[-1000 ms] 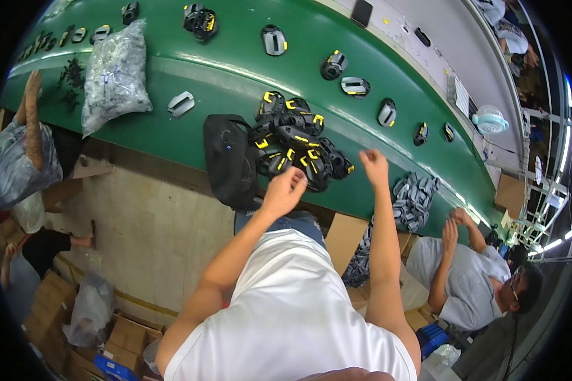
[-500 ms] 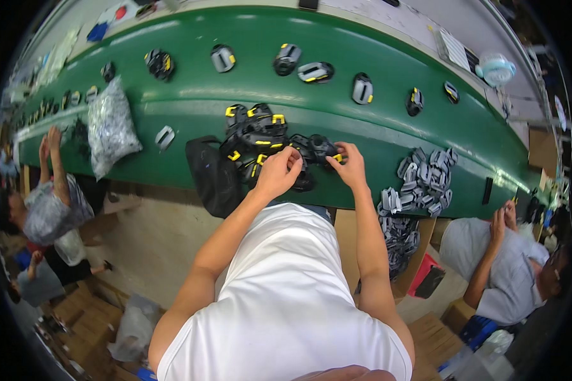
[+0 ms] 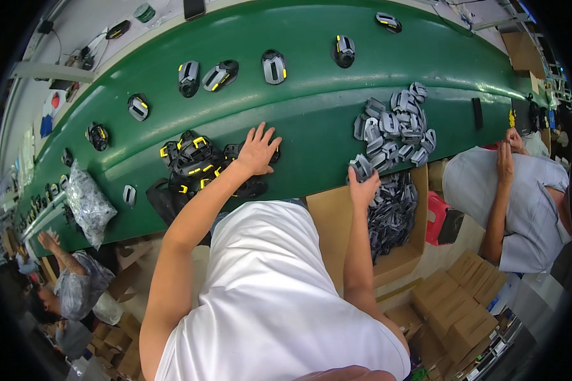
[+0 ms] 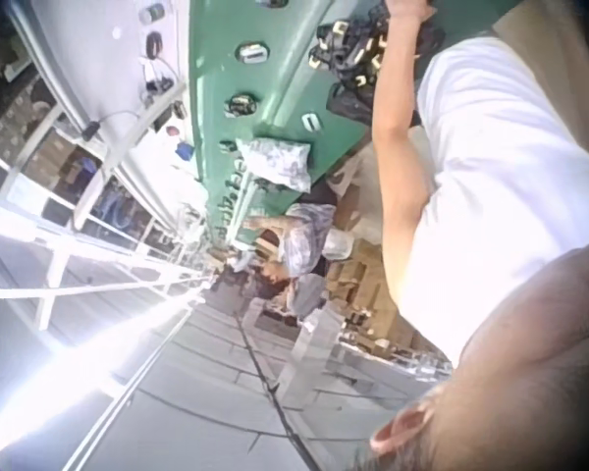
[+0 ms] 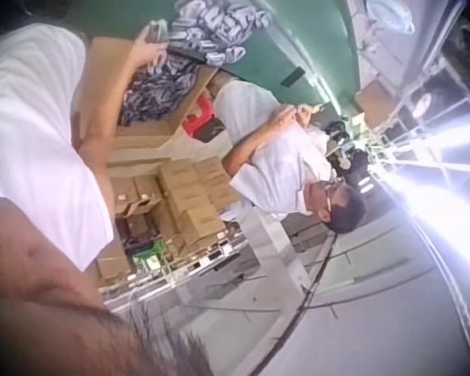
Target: The person assembles plastic housing and internal electronics by hand on an assembly line, taking components from a cardboard box and fitting them together.
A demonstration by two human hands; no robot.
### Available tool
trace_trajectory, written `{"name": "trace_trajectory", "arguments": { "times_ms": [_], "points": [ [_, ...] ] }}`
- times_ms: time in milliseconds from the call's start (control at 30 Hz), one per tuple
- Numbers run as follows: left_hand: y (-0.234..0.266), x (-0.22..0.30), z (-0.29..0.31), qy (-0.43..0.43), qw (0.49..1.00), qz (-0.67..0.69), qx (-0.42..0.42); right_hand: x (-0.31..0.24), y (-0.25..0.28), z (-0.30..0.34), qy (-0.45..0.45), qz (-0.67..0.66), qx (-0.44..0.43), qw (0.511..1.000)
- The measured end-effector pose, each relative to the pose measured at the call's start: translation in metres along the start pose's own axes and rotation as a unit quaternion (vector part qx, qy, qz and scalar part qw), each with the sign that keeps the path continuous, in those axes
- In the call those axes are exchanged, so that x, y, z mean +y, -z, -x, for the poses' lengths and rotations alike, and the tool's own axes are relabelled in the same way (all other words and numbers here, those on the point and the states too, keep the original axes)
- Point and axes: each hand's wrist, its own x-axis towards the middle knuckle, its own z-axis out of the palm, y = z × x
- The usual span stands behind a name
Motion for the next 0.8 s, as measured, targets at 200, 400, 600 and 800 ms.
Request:
{"name": "trace_trajectory", "arguments": {
  "times_ms": [200, 400, 600, 800],
  "points": [
    [-0.007, 0.001, 0.001, 0.027, 0.996, 0.059, 0.065, -0.070, -0.038, 0.007, 0.124, -0.045, -0.024, 0.991],
    [0.003, 0.009, 0.000, 0.027, 0.942, 0.225, 0.246, -0.116, 0.011, 0.007, 0.217, -0.078, -0.105, 0.967],
    [0.058, 0.034, 0.006, -0.005, 0.857, 0.491, 0.158, -0.164, 0.049, 0.025, 0.315, -0.204, -0.298, 0.878],
    [0.052, 0.035, 0.032, 0.046, 0.636, 0.758, 0.136, -0.162, 0.037, 0.034, 0.032, -0.492, -0.414, 0.765]
  ]
}}
